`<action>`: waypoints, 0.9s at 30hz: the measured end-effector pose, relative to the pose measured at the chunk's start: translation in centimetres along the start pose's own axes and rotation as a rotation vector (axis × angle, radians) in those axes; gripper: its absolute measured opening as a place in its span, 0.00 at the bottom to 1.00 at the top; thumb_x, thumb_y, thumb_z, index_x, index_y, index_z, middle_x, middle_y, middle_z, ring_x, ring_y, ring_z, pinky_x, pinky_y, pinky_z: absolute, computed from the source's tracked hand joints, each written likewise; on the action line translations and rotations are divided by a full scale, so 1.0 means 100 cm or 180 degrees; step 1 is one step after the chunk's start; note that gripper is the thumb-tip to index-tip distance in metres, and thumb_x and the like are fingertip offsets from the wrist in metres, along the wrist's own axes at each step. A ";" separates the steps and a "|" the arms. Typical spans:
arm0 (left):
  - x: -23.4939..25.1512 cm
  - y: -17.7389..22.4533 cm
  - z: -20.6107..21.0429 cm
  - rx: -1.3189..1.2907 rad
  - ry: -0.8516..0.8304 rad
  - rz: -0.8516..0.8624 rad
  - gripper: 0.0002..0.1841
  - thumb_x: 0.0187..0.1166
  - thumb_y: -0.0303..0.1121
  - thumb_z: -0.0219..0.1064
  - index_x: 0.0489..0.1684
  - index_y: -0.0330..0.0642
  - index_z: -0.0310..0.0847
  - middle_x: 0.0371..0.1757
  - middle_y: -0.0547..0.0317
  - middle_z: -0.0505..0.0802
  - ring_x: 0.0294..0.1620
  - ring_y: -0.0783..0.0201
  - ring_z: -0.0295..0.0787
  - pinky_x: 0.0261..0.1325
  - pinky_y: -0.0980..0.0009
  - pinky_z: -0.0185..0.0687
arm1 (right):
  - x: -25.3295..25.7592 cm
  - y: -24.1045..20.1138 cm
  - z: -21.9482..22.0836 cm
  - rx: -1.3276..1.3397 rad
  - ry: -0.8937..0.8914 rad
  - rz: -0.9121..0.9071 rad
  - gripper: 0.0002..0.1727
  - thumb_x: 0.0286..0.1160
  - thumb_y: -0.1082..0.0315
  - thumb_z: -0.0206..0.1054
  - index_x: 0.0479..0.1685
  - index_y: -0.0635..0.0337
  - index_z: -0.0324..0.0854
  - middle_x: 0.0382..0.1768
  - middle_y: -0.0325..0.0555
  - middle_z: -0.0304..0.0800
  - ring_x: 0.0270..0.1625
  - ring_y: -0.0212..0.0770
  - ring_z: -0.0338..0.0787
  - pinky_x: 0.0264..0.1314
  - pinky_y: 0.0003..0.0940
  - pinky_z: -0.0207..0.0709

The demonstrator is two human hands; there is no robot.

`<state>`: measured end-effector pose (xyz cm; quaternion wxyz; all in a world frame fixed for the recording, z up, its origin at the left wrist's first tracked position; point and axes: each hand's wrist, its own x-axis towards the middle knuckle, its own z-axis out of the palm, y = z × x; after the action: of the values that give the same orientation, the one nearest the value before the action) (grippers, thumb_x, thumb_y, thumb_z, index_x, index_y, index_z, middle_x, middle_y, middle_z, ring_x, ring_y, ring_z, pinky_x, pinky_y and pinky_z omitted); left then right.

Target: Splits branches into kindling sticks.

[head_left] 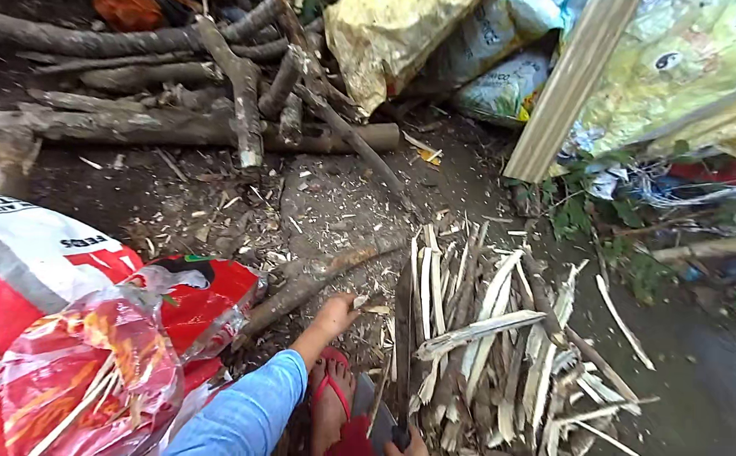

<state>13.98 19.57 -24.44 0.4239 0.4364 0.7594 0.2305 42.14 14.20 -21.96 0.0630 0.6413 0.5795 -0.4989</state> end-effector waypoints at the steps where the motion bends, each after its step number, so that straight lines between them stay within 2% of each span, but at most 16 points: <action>1: 0.001 0.002 0.000 0.0048 -0.0008 -0.0044 0.22 0.85 0.34 0.67 0.72 0.29 0.80 0.72 0.33 0.86 0.78 0.42 0.80 0.85 0.49 0.67 | -0.006 -0.004 -0.003 0.0023 0.0052 -0.0086 0.31 0.67 0.72 0.74 0.70 0.82 0.74 0.52 0.76 0.89 0.57 0.65 0.90 0.67 0.62 0.78; 5: 0.000 0.009 0.000 0.0201 -0.0032 -0.0141 0.23 0.85 0.36 0.68 0.72 0.29 0.79 0.71 0.33 0.86 0.76 0.40 0.81 0.83 0.47 0.69 | -0.025 -0.026 -0.015 -0.0069 0.0073 -0.0519 0.28 0.65 0.71 0.75 0.63 0.81 0.79 0.44 0.72 0.90 0.49 0.62 0.92 0.59 0.60 0.81; 9: -0.001 0.009 0.000 0.0191 -0.0002 -0.0158 0.22 0.86 0.36 0.67 0.70 0.27 0.80 0.69 0.32 0.87 0.75 0.40 0.82 0.83 0.46 0.70 | -0.030 -0.036 -0.011 0.0063 0.0077 -0.0984 0.27 0.63 0.71 0.76 0.60 0.83 0.79 0.38 0.67 0.90 0.41 0.56 0.91 0.54 0.54 0.84; 13: -0.003 0.007 -0.002 0.0146 -0.0008 -0.0167 0.22 0.87 0.35 0.65 0.71 0.26 0.79 0.68 0.31 0.87 0.73 0.39 0.83 0.82 0.46 0.70 | -0.023 -0.040 -0.004 -0.0052 0.0029 -0.0889 0.28 0.65 0.69 0.77 0.62 0.81 0.79 0.39 0.68 0.91 0.43 0.58 0.92 0.55 0.56 0.83; 18: -0.004 0.007 -0.003 0.0269 -0.0046 -0.0161 0.21 0.88 0.32 0.63 0.71 0.23 0.78 0.69 0.29 0.86 0.74 0.38 0.83 0.82 0.47 0.70 | -0.011 -0.040 -0.006 -0.0386 -0.0320 -0.0567 0.27 0.69 0.68 0.76 0.66 0.77 0.79 0.42 0.68 0.91 0.47 0.61 0.92 0.59 0.58 0.82; 24: -0.004 0.009 -0.002 0.0351 -0.0073 -0.0272 0.20 0.89 0.34 0.62 0.69 0.24 0.78 0.68 0.29 0.86 0.74 0.38 0.83 0.81 0.46 0.71 | -0.012 -0.042 -0.012 -0.0389 -0.0352 -0.0599 0.28 0.68 0.69 0.75 0.66 0.77 0.79 0.43 0.69 0.91 0.47 0.61 0.92 0.59 0.58 0.82; 27: -0.012 0.025 -0.010 0.0438 -0.0014 -0.0153 0.21 0.90 0.34 0.60 0.72 0.24 0.76 0.70 0.29 0.86 0.74 0.38 0.82 0.81 0.46 0.70 | -0.017 -0.041 -0.014 -0.0365 -0.0224 -0.0715 0.27 0.68 0.69 0.74 0.65 0.78 0.79 0.40 0.68 0.91 0.44 0.60 0.92 0.56 0.58 0.82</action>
<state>14.58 19.87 -21.58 0.4000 0.4467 0.7827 0.1666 39.95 15.29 -17.96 0.0636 0.5498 0.6727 -0.4911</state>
